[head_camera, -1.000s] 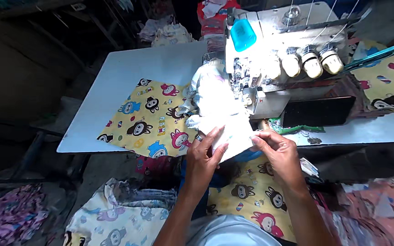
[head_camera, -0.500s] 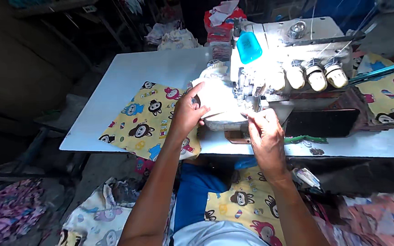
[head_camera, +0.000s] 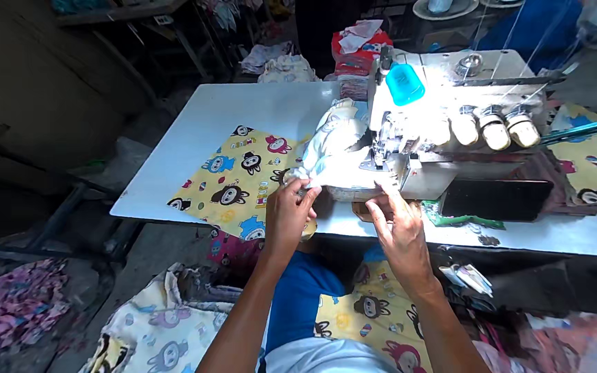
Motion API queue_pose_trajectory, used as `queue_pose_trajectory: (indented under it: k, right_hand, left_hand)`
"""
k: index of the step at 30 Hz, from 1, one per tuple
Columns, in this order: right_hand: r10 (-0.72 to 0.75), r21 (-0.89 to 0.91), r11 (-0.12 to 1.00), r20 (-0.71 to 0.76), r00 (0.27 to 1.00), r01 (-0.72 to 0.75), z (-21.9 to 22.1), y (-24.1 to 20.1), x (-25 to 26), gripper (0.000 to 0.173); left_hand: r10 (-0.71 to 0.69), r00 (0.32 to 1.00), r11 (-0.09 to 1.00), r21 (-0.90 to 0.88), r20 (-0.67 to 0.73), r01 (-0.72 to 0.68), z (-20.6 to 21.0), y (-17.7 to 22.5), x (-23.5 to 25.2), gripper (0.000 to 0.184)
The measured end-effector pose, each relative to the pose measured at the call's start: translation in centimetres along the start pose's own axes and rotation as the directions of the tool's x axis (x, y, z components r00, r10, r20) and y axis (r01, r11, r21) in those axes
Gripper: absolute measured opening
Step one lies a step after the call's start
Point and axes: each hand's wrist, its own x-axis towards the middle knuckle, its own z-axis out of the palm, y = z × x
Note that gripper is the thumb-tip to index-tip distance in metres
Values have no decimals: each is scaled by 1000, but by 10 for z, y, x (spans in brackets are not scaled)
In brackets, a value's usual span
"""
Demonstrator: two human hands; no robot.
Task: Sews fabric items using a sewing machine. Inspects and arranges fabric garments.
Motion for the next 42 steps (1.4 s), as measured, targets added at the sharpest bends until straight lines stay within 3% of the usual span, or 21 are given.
queue_pose_trajectory:
  k: [3,6,10,12,14,16,19,21,24,26,28,29,31,32,33,36,38,39,42]
  right_hand:
    - [-8,173,985,72,997,-5,3,-3,0,41]
    - [-11,424,904,141,990,-50,4,-6,2,45]
    - [199,526,835,-19,980,-159,4,9,5,21]
    - [283,555,812,-104,953,-180,-2,30,9,11]
    - [305,574,801,-146,941,-170,-9,45,10,13]
    - [255,537,833,-160,954,-133,-16,45,8,15]
    - [109,487,873,-138,984,-29,-23,29,1,18]
    - [26,472,881,-131,991,39,-26,19,-2,20]
    - [-97,435,888,-134,986,147,-29,7,-1,21]
    - [-183,404,888,-133,974,222,-30,-1,2,20]
    - [-251,339,896,-145,957,286,-32,-12,5,18]
    - [-271,314,896,-175,947,315,-34,-17,7,17]
    - [-256,303,893,-271,928,334,-40,-22,8,14]
    - [-219,338,885,-306,926,321,-43,-23,10,21]
    - [-178,397,866,-322,930,304,-45,-23,12,37]
    - [-88,513,839,-197,976,179,-45,-29,12,88]
    - [-41,438,896,-73,996,69,-42,-34,7,86]
    - [1,370,929,-38,999,13,-41,-36,5,77]
    - [23,327,944,47,999,-38,-44,-30,2,41]
  left_hand:
    - [40,998,998,46,58,-43,3,-10,-23,22]
    - [189,950,977,48,249,-207,12,-16,-50,26]
    - [401,844,911,-59,356,-408,25,-25,-64,24]
    - [359,894,924,38,267,-382,17,-33,-56,27]
    - [237,952,944,187,196,-273,3,-51,-39,43]
    - [111,969,926,330,221,-181,-7,-79,-18,62]
    - [25,965,877,457,260,-146,-18,-97,6,61]
    - [73,979,920,365,190,-139,-26,-80,14,52]
    - [268,962,957,99,62,-273,-36,-30,13,49]
    - [465,882,884,-99,77,-458,-34,5,10,68]
    - [611,771,791,-117,179,-600,-25,34,12,92]
    - [650,719,750,-57,244,-659,-20,44,16,90]
    - [702,643,656,74,307,-751,-11,62,23,48]
    - [732,608,613,92,306,-785,-9,69,29,28]
    - [749,589,594,86,304,-800,-9,78,35,20]
    - [807,552,553,61,210,-831,-23,111,47,20]
    - [847,510,504,79,150,-860,-36,134,52,28]
    - [855,503,492,110,126,-864,-45,144,52,31]
    - [799,601,577,251,26,-777,-75,166,40,22]
